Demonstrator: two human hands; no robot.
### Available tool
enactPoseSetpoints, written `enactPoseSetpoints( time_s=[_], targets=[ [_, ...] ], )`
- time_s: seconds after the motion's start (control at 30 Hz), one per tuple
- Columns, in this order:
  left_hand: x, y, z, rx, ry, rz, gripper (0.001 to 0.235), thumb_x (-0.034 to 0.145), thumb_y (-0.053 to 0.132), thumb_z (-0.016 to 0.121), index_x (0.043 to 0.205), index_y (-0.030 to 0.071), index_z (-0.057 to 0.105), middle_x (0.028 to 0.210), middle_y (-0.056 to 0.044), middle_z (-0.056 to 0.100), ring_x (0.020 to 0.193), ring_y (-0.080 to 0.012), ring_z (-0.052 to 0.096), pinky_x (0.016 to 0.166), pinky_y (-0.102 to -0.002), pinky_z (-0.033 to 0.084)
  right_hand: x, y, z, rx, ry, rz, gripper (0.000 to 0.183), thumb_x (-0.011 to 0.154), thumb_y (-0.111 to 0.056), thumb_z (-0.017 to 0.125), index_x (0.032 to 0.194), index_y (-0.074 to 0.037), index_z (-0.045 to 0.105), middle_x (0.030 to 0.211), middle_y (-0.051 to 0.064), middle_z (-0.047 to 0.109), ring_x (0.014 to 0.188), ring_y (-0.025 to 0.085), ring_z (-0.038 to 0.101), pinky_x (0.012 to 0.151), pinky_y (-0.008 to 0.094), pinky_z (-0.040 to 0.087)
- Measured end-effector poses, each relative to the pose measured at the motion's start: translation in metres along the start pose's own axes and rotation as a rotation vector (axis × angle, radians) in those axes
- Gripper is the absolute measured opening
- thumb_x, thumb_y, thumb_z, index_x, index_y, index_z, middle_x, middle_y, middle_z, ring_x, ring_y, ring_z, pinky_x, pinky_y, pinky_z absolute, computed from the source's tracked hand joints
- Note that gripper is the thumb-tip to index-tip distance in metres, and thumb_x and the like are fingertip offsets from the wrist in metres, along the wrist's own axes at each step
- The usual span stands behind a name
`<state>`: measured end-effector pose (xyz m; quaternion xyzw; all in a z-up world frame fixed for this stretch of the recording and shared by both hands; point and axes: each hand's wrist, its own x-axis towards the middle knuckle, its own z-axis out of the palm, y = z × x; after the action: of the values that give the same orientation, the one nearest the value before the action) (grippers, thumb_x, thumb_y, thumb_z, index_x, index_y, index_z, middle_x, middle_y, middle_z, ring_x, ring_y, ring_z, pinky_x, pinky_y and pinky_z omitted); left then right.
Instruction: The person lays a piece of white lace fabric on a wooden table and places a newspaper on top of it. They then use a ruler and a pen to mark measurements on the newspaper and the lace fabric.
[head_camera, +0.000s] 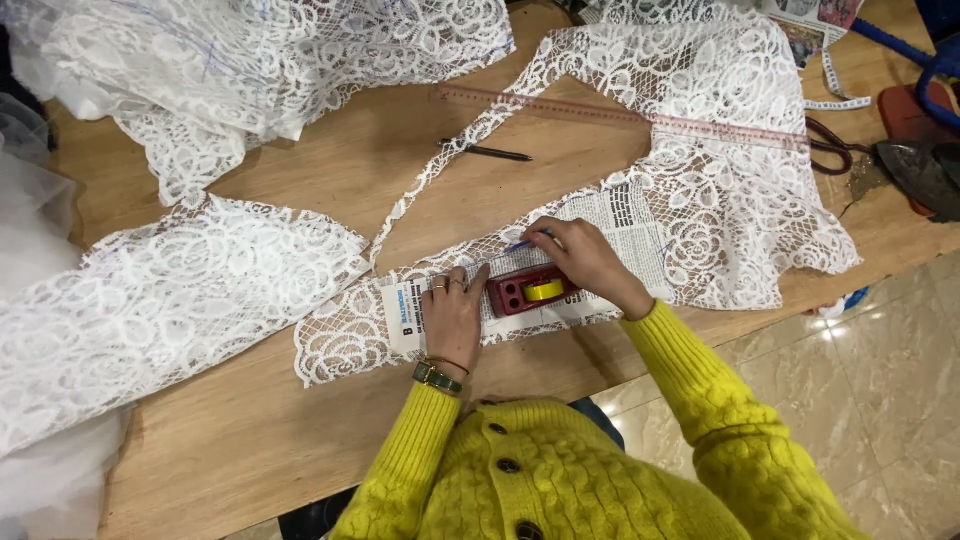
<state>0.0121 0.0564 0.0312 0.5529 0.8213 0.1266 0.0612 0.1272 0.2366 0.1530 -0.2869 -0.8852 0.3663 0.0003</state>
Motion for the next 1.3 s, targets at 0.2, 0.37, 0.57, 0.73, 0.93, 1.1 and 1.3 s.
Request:
enactPoseSetpoints(
  time_s=[0.2,0.37,0.57,0.73,0.93,1.1,1.3],
  targets=[
    [-0.001,0.002,-0.005,-0.002,-0.036,-0.009,0.053,0.093,0.004,0.057,0.142,0.025,0.055,0.123,-0.010,0.055,0.110,-0.0318,0.056,0.085,-0.045,0.047,0.001,-0.001,0.005,-0.015,0.024,-0.021,0.022,0.106,-0.020,0.053,0.116,-0.010,0.070,0.097,0.014,0.079,0.099,0.040,0.072,0.093,0.052,0.053],
    [0.000,0.001,-0.001,0.053,-0.090,-0.015,0.062,0.091,0.007,0.060,0.147,0.029,0.048,0.126,-0.007,0.052,0.112,-0.0302,0.054,0.087,-0.044,0.047,0.001,0.003,0.010,0.009,0.020,-0.032,0.022,0.107,-0.020,0.052,0.116,-0.009,0.069,0.097,0.017,0.078,0.096,0.044,0.071,0.090,0.054,0.053],
    [-0.001,0.001,0.001,0.047,-0.129,-0.017,0.066,0.089,0.003,0.061,0.148,0.027,0.045,0.130,-0.009,0.050,0.115,-0.0314,0.052,0.088,-0.045,0.045,-0.003,0.018,-0.008,-0.027,0.083,0.043,0.022,0.107,-0.023,0.053,0.116,-0.013,0.070,0.097,0.013,0.079,0.099,0.040,0.072,0.091,0.051,0.053],
    [0.002,0.005,-0.009,0.033,-0.164,-0.035,0.070,0.086,0.001,0.064,0.148,0.028,0.046,0.132,-0.008,0.051,0.118,-0.0306,0.052,0.090,-0.045,0.045,-0.001,0.016,-0.005,0.029,0.076,0.045,0.023,0.106,-0.021,0.052,0.117,-0.010,0.070,0.100,0.017,0.078,0.101,0.043,0.071,0.092,0.054,0.052],
    [0.002,0.005,-0.012,-0.005,-0.206,-0.043,0.074,0.084,-0.001,0.065,0.150,0.027,0.044,0.134,-0.009,0.050,0.120,-0.0314,0.051,0.092,-0.046,0.045,-0.002,0.016,-0.005,0.024,0.068,0.050,0.023,0.107,-0.020,0.051,0.116,-0.011,0.070,0.099,0.018,0.078,0.100,0.043,0.071,0.093,0.054,0.052],
    [0.006,0.010,-0.028,-0.025,-0.263,-0.088,0.070,0.088,-0.003,0.060,0.149,0.029,0.048,0.137,-0.010,0.052,0.124,-0.0302,0.051,0.095,-0.046,0.044,-0.002,0.035,-0.013,-0.012,0.127,0.058,0.021,0.107,-0.020,0.052,0.117,-0.012,0.069,0.099,0.015,0.078,0.101,0.040,0.072,0.093,0.052,0.052],
    [0.003,0.012,-0.031,-0.038,-0.227,-0.085,0.065,0.090,-0.002,0.058,0.147,0.028,0.050,0.135,-0.010,0.053,0.122,-0.0307,0.052,0.094,-0.047,0.045,-0.015,0.031,-0.019,0.094,0.144,0.081,0.023,0.107,-0.016,0.051,0.117,-0.010,0.071,0.100,0.016,0.079,0.104,0.040,0.071,0.094,0.051,0.052]
  ],
)
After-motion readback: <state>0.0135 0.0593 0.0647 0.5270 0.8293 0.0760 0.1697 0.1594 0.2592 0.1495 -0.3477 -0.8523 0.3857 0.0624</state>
